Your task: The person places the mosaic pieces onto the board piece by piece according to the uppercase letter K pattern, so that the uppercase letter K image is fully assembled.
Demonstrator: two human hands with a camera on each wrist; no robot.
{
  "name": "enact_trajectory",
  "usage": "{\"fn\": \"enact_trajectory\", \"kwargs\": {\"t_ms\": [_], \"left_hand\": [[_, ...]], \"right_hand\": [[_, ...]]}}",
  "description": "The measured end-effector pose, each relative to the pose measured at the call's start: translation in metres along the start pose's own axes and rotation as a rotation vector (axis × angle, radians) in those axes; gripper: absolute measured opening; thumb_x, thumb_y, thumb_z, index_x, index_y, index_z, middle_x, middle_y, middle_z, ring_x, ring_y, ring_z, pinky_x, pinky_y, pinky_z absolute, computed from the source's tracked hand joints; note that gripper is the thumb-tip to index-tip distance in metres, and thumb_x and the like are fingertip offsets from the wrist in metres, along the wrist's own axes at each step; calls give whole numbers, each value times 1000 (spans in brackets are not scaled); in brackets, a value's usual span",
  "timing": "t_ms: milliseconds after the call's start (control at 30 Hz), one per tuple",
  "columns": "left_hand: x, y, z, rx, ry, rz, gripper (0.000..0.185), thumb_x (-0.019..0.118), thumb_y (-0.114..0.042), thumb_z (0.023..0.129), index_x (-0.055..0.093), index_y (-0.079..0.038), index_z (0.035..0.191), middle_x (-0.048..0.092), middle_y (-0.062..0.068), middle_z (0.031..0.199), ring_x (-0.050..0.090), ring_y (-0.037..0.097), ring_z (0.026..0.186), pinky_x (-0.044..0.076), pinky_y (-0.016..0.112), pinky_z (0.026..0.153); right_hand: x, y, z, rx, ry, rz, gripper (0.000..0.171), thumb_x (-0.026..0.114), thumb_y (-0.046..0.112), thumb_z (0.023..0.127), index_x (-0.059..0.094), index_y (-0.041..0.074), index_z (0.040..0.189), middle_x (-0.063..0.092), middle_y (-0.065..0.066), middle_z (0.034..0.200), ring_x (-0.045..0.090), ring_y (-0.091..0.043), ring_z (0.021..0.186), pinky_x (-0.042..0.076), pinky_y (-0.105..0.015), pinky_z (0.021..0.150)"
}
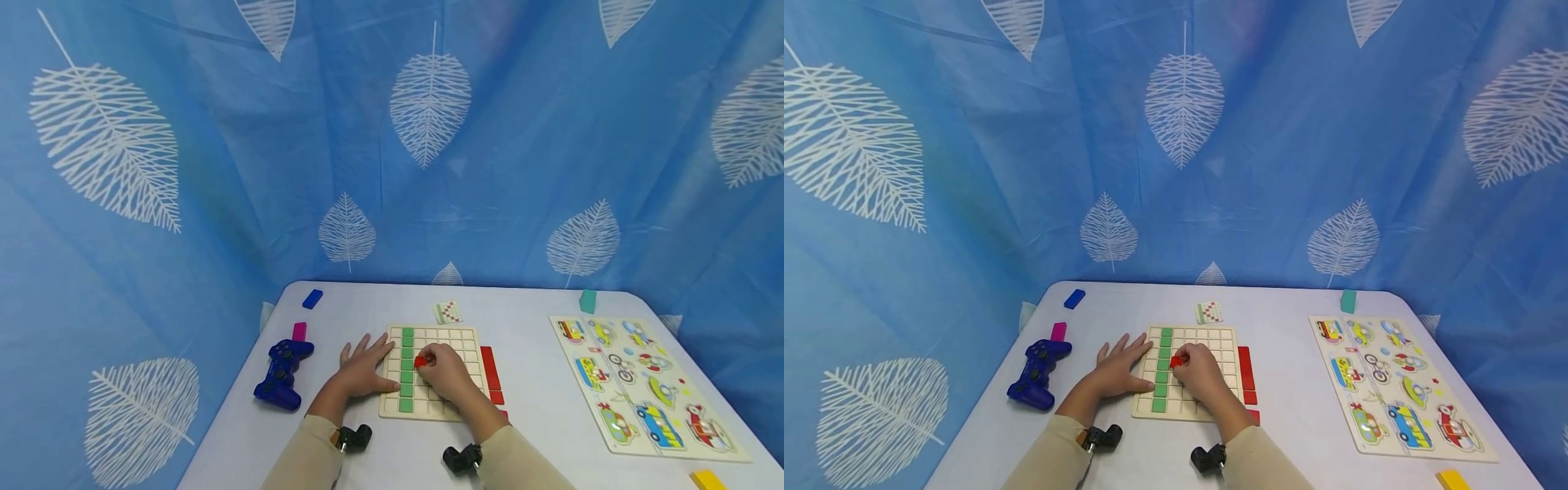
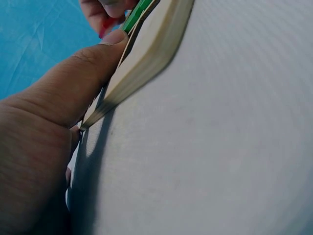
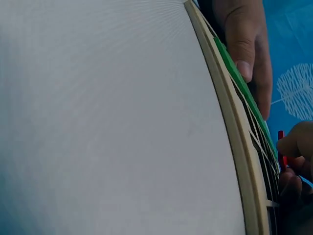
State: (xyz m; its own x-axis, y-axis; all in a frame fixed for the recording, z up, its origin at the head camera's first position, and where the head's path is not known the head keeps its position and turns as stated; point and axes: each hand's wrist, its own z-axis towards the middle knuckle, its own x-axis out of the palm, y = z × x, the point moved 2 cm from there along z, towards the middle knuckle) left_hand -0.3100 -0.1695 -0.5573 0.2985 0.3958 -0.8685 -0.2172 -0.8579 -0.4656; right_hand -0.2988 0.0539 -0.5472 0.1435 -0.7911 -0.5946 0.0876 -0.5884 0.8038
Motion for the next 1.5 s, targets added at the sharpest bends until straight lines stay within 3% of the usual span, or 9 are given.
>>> {"fn": "enact_trajectory", "kwargs": {"t_ms": [233, 633, 1067, 1333, 1500], "left_hand": [[1, 0, 1, -4, 1, 11, 103, 80, -70, 77, 39, -30, 163, 22, -6, 175, 5, 34, 164, -4, 70, 124], [-1, 0, 1, -2, 2, 1, 103, 81, -69, 77, 39, -31, 163, 22, -7, 175, 5, 34, 164, -4, 70, 124], [-5, -2, 2, 0, 2, 10, 103, 80, -70, 77, 39, -30, 163, 22, -7, 175, 6, 34, 164, -4, 70, 124], [-4, -2, 0, -20, 15, -1, 104, 81, -70, 76, 40, -31, 163, 22, -7, 175, 6, 34, 164, -4, 69, 125], [-5, -2, -1, -23, 9, -10, 104, 82, -69, 76, 40, -30, 163, 23, -6, 175, 6, 34, 164, -4, 69, 125]], "right_hand": [[4, 2, 2, 0, -13, -93, 22, 74, 5, 83, 72, 11, 104, 59, -3, 101, 55, -17, 86, 48, -33, 75], [5, 1, 1, 19, -8, -129, 22, 76, 9, 85, 75, 14, 106, 58, -2, 97, 53, -18, 85, 46, -34, 76], [1, 3, -2, 16, 1, -97, 25, 76, 9, 86, 75, 12, 111, 58, 0, 97, 53, -16, 86, 47, -32, 76], [-9, 2, -9, 65, 42, 76, 28, 76, 18, 94, 70, 13, 121, 63, 0, 100, 57, -16, 90, 49, -31, 77], [-25, 1, -22, 120, -21, 75, 26, 74, 17, 95, 70, 11, 119, 63, 0, 97, 59, -16, 88, 48, -30, 72]]}}
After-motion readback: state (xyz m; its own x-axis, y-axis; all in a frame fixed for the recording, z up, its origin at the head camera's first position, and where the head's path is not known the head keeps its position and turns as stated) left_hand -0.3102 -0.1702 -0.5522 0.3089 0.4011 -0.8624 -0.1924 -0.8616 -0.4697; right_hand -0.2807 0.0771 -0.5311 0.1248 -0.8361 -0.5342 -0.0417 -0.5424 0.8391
